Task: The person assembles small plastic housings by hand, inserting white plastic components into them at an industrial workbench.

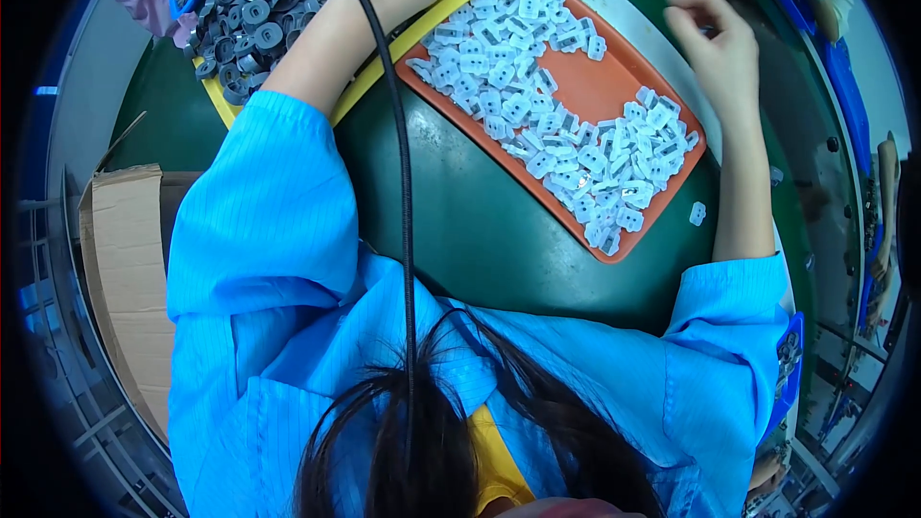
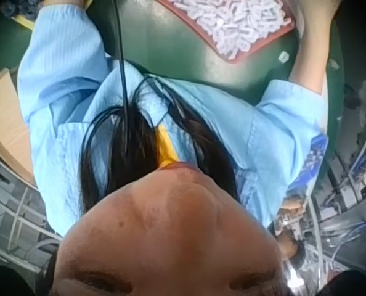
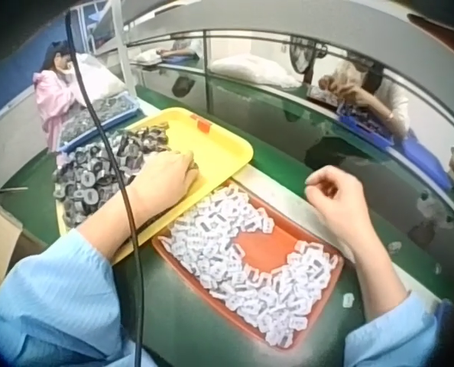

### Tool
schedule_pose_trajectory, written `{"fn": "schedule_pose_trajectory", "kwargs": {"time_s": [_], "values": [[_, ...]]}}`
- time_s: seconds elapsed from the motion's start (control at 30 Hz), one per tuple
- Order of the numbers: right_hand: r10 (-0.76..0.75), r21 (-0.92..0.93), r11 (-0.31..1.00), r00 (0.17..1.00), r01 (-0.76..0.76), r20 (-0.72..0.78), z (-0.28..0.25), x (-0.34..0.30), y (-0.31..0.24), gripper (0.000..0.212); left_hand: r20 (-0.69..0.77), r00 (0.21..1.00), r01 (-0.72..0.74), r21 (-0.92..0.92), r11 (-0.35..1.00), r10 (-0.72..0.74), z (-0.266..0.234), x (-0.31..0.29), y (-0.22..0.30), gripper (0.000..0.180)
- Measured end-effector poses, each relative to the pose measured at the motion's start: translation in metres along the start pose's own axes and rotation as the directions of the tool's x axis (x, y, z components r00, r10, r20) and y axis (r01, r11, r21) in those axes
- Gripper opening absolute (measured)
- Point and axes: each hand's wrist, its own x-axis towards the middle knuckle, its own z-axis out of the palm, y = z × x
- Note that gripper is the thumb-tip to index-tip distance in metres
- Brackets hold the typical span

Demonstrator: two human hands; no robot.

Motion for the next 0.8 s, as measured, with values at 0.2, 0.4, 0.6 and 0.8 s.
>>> {"fn": "schedule_pose_trajectory", "kwargs": {"time_s": [0.2,0.4,0.6,0.8], "values": [[-0.146,0.008,0.988,0.916,0.154,0.374,0.031,-0.039,-0.079,0.02,-0.159,0.987,-0.105,-0.794,0.599,-0.038,-0.041,-0.012,0.057,0.025],[-0.097,0.068,0.995,0.907,0.075,0.41,0.041,-0.037,-0.079,0.024,-0.194,0.98,-0.133,-0.789,0.599,-0.037,-0.007,-0.032,0.081,0.04],[0.089,0.254,0.925,0.812,-0.282,0.576,0.001,-0.026,-0.064,0.015,-0.366,0.93,-0.275,-0.692,0.668,0.003,0.019,-0.033,0.074,0.035],[0.078,0.562,0.815,0.988,-0.139,0.131,0.014,-0.024,-0.056,0.015,-0.45,0.893,-0.357,-0.68,0.641,0.02,0.007,-0.035,0.095,0.033]]}}
